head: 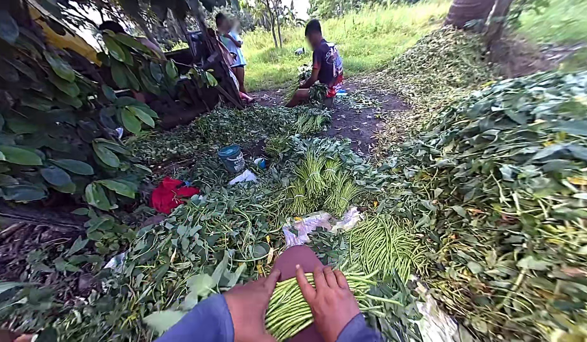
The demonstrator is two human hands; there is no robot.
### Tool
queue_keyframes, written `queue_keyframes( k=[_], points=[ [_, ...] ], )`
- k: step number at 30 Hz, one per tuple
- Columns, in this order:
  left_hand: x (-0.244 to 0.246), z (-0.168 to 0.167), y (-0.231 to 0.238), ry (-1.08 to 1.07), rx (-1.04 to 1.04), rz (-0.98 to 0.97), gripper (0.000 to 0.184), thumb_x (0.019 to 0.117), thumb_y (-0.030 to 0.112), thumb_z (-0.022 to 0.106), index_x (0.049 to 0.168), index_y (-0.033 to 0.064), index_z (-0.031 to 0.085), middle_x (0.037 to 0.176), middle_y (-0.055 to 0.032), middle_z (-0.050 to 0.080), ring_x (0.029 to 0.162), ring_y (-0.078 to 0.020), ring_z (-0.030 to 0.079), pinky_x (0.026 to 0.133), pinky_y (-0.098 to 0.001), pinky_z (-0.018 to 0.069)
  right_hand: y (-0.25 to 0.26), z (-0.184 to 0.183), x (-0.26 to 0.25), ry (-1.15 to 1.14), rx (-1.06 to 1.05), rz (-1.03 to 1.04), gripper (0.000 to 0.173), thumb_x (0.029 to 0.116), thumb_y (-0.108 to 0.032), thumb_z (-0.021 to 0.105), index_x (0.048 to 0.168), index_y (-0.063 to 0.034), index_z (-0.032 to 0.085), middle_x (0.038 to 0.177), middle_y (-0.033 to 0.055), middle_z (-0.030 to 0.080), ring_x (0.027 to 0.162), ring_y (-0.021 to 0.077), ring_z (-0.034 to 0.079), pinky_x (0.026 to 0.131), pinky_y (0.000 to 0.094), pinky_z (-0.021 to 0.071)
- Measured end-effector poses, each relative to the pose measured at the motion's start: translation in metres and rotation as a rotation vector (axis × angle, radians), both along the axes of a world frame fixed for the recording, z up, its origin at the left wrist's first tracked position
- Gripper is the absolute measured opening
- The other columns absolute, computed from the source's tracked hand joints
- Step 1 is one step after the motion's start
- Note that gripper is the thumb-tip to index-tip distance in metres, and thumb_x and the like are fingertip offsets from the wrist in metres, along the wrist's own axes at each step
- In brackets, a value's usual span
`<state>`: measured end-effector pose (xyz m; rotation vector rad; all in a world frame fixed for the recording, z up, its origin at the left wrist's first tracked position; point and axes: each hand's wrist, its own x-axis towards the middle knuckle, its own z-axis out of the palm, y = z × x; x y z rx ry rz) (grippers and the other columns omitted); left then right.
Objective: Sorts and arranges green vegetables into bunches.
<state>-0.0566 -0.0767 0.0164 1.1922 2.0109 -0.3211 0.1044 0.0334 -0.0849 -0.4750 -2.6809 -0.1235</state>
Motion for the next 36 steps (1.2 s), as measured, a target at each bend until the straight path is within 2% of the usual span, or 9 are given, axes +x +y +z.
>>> queue_keyframes(
  k=[3, 6, 9, 15, 23, 26, 30, 33, 36],
  points=[
    [0.042, -0.028, -0.035, 0.352, 0.144, 0.039, 0.143, 0.0577, 0.066, 0.090, 0.161, -0.0023, 0.020, 0.156, -0.0292, 0.041, 0.143, -0.0484, 0.042, 0.119, -0.0755, 0.0086, -0.002, -0.020, 0.001, 0.127, 0.099, 0.083, 0.074, 0.0703, -0.014, 0.084, 0.140, -0.0236, 0.063, 0.127, 0.0202, 0.068, 0.117, 0.0350, 0.068, 0.096, 0.0496, 0.0552],
    [0.063, -0.072, -0.066, 0.543, 0.563, 0.094, 0.125, 0.0586, 0.052, 0.093, 0.150, -0.0124, 0.038, 0.149, -0.0346, 0.047, 0.139, -0.0544, 0.044, 0.117, -0.0732, 0.0209, 0.004, 0.016, 0.016, -0.177, -0.319, 0.310, 0.099, 0.0688, -0.030, 0.091, 0.156, -0.0197, 0.045, 0.161, 0.0244, 0.037, 0.151, 0.0431, 0.033, 0.118, 0.0672, 0.0262],
    [0.085, -0.084, -0.073, 0.679, 0.683, 0.079, 0.112, 0.0628, 0.044, 0.093, 0.145, -0.0136, 0.045, 0.140, -0.0365, 0.055, 0.129, -0.0572, 0.053, 0.110, -0.0739, 0.0327, 0.015, 0.086, 0.016, -0.488, -0.494, 0.384, 0.109, 0.0742, -0.056, 0.086, 0.160, -0.0103, 0.036, 0.169, 0.0196, 0.022, 0.159, 0.0412, 0.004, 0.119, 0.0755, -0.0027],
    [0.110, -0.097, -0.071, 0.875, 0.768, -0.083, 0.060, 0.0719, 0.005, 0.082, 0.128, -0.0035, 0.065, 0.125, -0.0322, 0.065, 0.115, -0.0554, 0.062, 0.102, -0.0721, 0.0421, 0.015, 0.047, -0.002, -0.654, -0.554, 0.379, 0.127, 0.0679, -0.058, 0.090, 0.164, -0.0098, 0.023, 0.173, 0.0158, 0.008, 0.157, 0.0443, 0.010, 0.121, 0.0733, 0.0042],
    [0.057, -0.103, -0.084, 0.535, 0.876, -0.027, 0.092, 0.0545, 0.043, 0.094, 0.134, 0.0098, 0.062, 0.120, -0.0193, 0.069, 0.110, -0.0403, 0.067, 0.098, -0.0601, 0.0503, 0.008, -0.004, 0.044, -0.407, -0.529, 0.308, 0.117, 0.0708, -0.048, 0.090, 0.161, -0.0078, 0.027, 0.158, 0.0249, 0.040, 0.146, 0.0430, 0.039, 0.116, 0.0624, 0.0332],
    [0.056, -0.074, -0.074, 0.409, 0.513, 0.070, 0.122, 0.0545, 0.054, 0.093, 0.156, 0.0138, 0.040, 0.141, -0.0203, 0.058, 0.133, -0.0418, 0.052, 0.115, -0.0605, 0.0345, 0.010, 0.017, 0.029, -0.543, -0.503, 0.299, 0.098, 0.0775, -0.038, 0.086, 0.155, -0.0041, 0.036, 0.141, 0.0254, 0.055, 0.131, 0.0431, 0.054, 0.110, 0.0599, 0.0401],
    [0.071, -0.019, -0.044, 0.404, 0.168, 0.057, 0.144, 0.0548, 0.081, 0.081, 0.164, 0.0083, 0.022, 0.170, -0.0176, 0.018, 0.157, -0.0443, 0.003, 0.118, -0.0742, -0.0036, 0.013, 0.043, 0.016, -0.643, -0.456, 0.364, 0.077, 0.0790, -0.023, 0.085, 0.143, -0.0027, 0.046, 0.134, 0.0252, 0.058, 0.126, 0.0427, 0.057, 0.104, 0.0595, 0.0439],
    [0.091, -0.043, -0.027, 0.433, 0.256, 0.072, 0.136, 0.0598, 0.070, 0.086, 0.161, 0.0014, 0.025, 0.164, -0.0240, 0.030, 0.153, -0.0429, 0.027, 0.121, -0.0704, 0.0057, 0.013, 0.042, 0.013, -0.659, -0.403, 0.350, 0.072, 0.0810, -0.020, 0.084, 0.139, 0.0006, 0.047, 0.134, 0.0267, 0.058, 0.127, 0.0438, 0.057, 0.108, 0.0610, 0.0396],
    [0.092, -0.087, -0.034, 0.645, 0.640, 0.000, 0.110, 0.0522, 0.051, 0.094, 0.140, -0.0018, 0.056, 0.128, -0.0279, 0.063, 0.117, -0.0466, 0.063, 0.108, -0.0649, 0.0419, 0.004, 0.025, 0.027, -0.459, -0.346, 0.255, 0.101, 0.0759, -0.028, 0.089, 0.156, 0.0016, 0.036, 0.159, 0.0293, 0.038, 0.149, 0.0459, 0.035, 0.121, 0.0687, 0.0187]
  ],
)
